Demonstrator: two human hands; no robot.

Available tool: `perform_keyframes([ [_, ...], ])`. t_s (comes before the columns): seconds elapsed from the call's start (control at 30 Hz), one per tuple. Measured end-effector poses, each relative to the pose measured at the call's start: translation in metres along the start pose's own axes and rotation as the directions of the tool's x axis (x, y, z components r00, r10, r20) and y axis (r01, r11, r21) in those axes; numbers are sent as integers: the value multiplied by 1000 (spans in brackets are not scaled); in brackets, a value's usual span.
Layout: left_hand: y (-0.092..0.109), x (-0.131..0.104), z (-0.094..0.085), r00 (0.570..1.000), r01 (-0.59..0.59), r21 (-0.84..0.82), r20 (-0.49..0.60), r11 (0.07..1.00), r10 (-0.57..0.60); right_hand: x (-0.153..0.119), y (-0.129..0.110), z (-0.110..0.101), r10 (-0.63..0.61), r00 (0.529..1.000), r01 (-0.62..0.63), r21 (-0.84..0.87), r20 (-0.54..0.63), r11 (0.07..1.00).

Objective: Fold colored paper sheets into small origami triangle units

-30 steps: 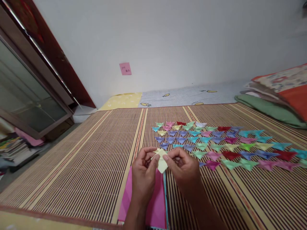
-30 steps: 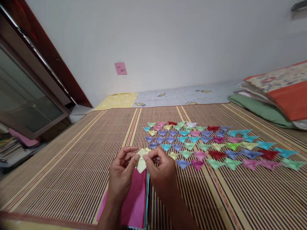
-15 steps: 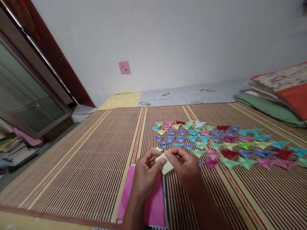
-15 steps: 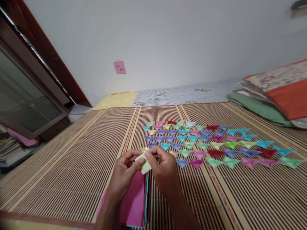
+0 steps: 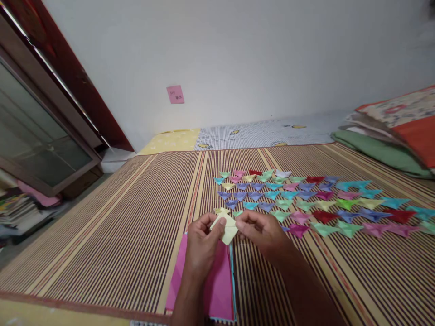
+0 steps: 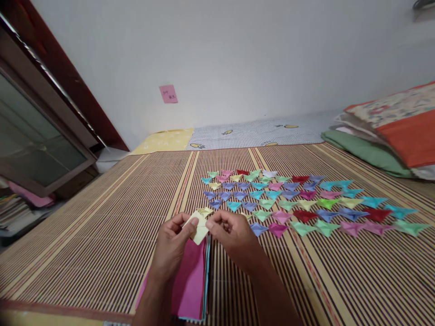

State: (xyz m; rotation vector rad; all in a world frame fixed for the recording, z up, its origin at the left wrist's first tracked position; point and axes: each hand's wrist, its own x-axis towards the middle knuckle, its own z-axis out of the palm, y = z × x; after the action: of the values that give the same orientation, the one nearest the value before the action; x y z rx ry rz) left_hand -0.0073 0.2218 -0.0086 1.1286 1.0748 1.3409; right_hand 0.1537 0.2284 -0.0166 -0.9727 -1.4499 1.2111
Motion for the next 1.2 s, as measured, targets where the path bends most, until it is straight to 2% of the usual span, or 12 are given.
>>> perform_keyframes([
  [0.1,-1,1,-1,1000,-16,3,-14,1000,16,-1,0,0,-8,1000,8,-88,0,996],
  [0.3,-5,1,-2,999,-41,-17,-22,999,40,-2,0,8,-24,998,21,-42,-51,999],
  [0.47,-2,-1,-2,998,-62,27,3,998,62,-2,1,7,-36,999,37,-70,9,997],
  [0.67,2,-2,1,998,-64,4,3,998,64,-2,1,12,-84,995,79,-100,-48,992],
  [0.77,1,-3,-1,997,-74,34,35,997,73,-2,0,13,-77,996,74,-70,-46,995],
  [0.9,-2,-2,0,990,-87,136,123,987,70,0,0,15,-90,986,90,-6,-141,996],
  [1.07,-4,-1,4,996,-25,28,82,999,23,1,3,19,-65,972,79,55,-226,995],
  [1.2,0,-3,0,991,-62,58,123,996,55,1,3,13,-39,981,50,53,-192,997],
])
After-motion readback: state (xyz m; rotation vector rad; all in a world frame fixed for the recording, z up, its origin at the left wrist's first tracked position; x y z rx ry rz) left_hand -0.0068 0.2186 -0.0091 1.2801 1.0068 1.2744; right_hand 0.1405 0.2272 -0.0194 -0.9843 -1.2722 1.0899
